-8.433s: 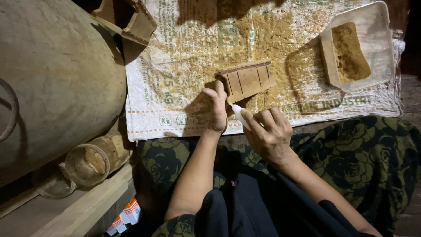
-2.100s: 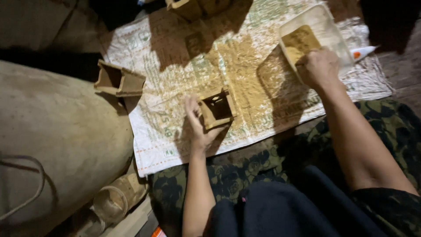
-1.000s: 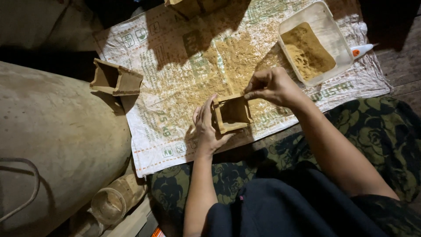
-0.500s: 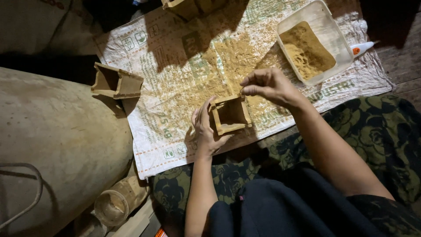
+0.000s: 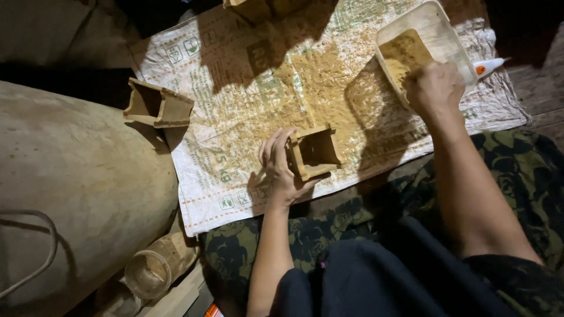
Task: The person assembles a small wooden box by applying glue to the edges of a flat wooden piece and pressing the sides together. They then sprinkle a brown powder into the box and apply more glue to the interior corners.
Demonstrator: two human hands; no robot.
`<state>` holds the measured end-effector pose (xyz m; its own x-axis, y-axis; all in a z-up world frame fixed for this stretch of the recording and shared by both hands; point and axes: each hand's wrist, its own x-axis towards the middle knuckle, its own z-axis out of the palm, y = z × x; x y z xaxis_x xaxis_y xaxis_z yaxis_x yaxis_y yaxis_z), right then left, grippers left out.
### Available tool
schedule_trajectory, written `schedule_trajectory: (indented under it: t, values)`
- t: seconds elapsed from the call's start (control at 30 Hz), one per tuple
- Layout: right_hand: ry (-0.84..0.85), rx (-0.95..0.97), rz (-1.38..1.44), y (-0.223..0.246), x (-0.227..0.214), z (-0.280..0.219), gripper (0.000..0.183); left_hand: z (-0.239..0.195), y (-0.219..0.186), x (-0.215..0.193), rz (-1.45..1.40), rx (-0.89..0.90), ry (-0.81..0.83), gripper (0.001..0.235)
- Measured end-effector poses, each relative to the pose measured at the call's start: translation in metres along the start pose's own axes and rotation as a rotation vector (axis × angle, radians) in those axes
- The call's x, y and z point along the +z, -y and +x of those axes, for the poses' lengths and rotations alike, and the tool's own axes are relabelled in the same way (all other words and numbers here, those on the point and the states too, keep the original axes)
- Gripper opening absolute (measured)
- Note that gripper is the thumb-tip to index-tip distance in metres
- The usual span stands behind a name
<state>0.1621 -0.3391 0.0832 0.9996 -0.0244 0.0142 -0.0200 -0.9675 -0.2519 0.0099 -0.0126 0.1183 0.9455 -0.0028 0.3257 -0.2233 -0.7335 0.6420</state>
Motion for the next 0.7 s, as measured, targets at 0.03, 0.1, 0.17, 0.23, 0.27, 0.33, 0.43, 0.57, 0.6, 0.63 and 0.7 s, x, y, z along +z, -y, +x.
schedule_trajectory:
  t: [0.03, 0.1, 0.17, 0.23, 0.27, 0.33, 0.43, 0.57, 0.6, 0.63, 0.7]
  values:
    - [0.14, 0.079, -0.063, -0.001, 0.0, 0.002, 0.044, -0.001, -0.001, 0.001, 0.008, 0.002, 0.003, 0.099]
    - [0.22, 0.104, -0.144, -0.003, 0.008, 0.01, 0.042, -0.001, 0.001, 0.003, 0.026, 0.008, -0.012, 0.1]
    - [0.303, 0.128, -0.226, -0.011, 0.019, 0.013, 0.041, -0.003, 0.0, 0.005, 0.043, 0.01, -0.025, 0.102]
    - [0.228, 0.053, -0.226, -0.025, 0.031, 0.013, 0.05, -0.002, -0.004, 0.008, 0.033, -0.011, -0.099, 0.075]
    - [0.229, 0.051, -0.227, -0.028, 0.033, 0.009, 0.05, -0.004, -0.003, 0.012, 0.032, -0.012, -0.1, 0.075]
    - [-0.134, -0.092, -0.454, -0.035, 0.038, 0.003, 0.053, -0.007, 0.001, 0.02, 0.062, -0.004, -0.119, 0.077]
    - [-0.353, -0.242, -0.089, -0.004, 0.006, -0.019, 0.014, -0.012, 0.002, 0.016, 0.053, -0.02, -0.032, 0.042]
    - [-0.236, -0.441, 0.501, 0.081, -0.027, -0.058, 0.019, -0.027, 0.043, 0.053, 0.02, 0.004, -0.119, 0.07]
    - [-0.087, -0.414, 0.668, 0.107, -0.044, -0.071, 0.014, -0.025, 0.037, 0.049, 0.024, 0.004, -0.128, 0.068]
    - [0.067, -0.385, 0.833, 0.133, -0.06, -0.084, 0.008, -0.023, 0.032, 0.044, 0.029, 0.003, -0.138, 0.066]
    - [0.049, -0.424, 0.84, 0.142, -0.044, -0.094, 0.007, -0.009, -0.001, 0.023, 0.04, 0.02, -0.164, 0.061]
